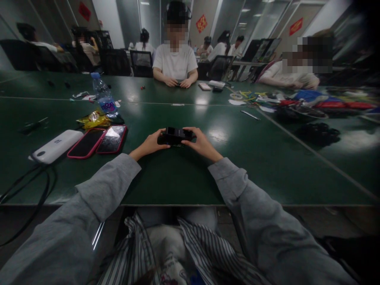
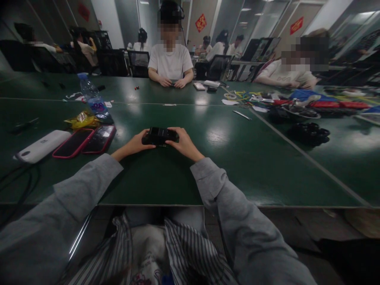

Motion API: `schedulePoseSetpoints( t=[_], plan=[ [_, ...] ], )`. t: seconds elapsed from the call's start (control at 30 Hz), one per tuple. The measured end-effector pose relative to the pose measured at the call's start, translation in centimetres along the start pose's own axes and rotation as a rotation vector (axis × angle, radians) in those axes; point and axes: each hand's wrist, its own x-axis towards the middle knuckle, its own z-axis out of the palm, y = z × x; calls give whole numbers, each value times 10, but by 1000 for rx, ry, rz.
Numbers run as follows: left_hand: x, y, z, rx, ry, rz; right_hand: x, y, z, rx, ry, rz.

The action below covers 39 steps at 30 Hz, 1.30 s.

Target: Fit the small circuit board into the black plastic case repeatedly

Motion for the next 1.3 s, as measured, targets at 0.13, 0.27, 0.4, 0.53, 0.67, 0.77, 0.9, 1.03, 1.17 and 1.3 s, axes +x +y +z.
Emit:
schedulePoseSetpoints(
  t=[0.13, 0.27, 0.4, 0.53, 0.67, 0.77, 0.9, 1.03, 1.17, 1.3],
  plan=[
    [-1, 2, -1, 0, -6, -1, 0, 2, -2, -1, -17, -10],
    [-1, 1, 0, 4, -7, -21, 1, 0, -4, -22, -29, -5],
    [0, 0, 0, 12, -1, -18, 2, 2, -5, -38, -41, -11],
    [-1, 1, -1, 22, 1, -10, 1, 7, -4, 47, -39, 20],
    [-1, 2, -1, 36, -8, -3, 0, 9, -5, 115, -35, 38],
    [-1, 2, 0, 32, -4, 3, 0, 9, -4, 113, -34, 24],
    [-1, 3, -1, 26, -9, 23, -2, 12, 2, 79, -68, 39],
    [-1, 1, -1, 52, 15, 40, -3, 17, 6, 49, -92, 42],
    [-1, 2, -1, 38, 2, 43, -3, 18, 6, 38, -105, 29],
    [-2, 4, -2, 17, -2, 72, -2, 17, 3, 31, -123, 23]
  ],
)
